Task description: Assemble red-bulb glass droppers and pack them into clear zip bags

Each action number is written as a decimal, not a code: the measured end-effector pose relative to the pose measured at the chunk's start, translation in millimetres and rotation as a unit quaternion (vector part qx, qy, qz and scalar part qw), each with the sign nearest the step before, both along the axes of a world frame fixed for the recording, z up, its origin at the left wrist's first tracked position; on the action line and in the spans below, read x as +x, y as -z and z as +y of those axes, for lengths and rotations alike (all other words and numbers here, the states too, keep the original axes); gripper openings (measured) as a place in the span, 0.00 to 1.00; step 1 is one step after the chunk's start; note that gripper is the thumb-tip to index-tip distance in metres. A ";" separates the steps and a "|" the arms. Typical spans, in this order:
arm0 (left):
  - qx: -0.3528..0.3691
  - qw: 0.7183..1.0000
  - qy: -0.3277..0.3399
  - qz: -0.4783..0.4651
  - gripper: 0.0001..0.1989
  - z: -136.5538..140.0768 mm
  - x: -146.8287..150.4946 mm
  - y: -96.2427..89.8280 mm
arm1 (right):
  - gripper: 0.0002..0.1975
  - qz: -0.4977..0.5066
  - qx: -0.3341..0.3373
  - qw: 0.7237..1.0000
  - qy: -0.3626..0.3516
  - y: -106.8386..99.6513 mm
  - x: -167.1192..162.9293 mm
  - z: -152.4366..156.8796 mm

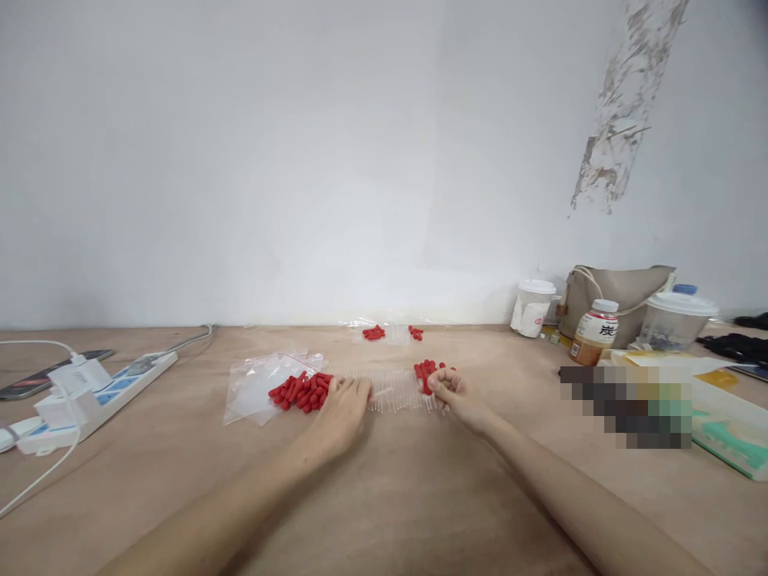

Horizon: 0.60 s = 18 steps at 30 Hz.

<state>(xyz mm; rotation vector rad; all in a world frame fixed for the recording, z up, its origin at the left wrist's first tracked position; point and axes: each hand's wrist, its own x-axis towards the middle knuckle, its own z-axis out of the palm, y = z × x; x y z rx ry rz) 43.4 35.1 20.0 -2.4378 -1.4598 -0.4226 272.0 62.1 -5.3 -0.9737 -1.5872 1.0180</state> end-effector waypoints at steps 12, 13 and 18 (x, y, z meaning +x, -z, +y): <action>0.042 0.968 0.204 -0.140 0.13 -17.6 -19.6 30.8 | 0.09 -0.221 0.240 0.945 -0.015 4.0 -30.9 -53.7; 0.040 0.968 0.203 -0.145 0.12 -18.2 -19.6 30.2 | 0.09 -0.219 0.243 0.945 -0.012 5.1 -31.0 -52.9; 0.025 0.969 0.201 -0.138 0.11 -21.7 -19.8 30.8 | 0.08 -0.215 0.250 0.943 -0.036 8.6 -33.0 -51.3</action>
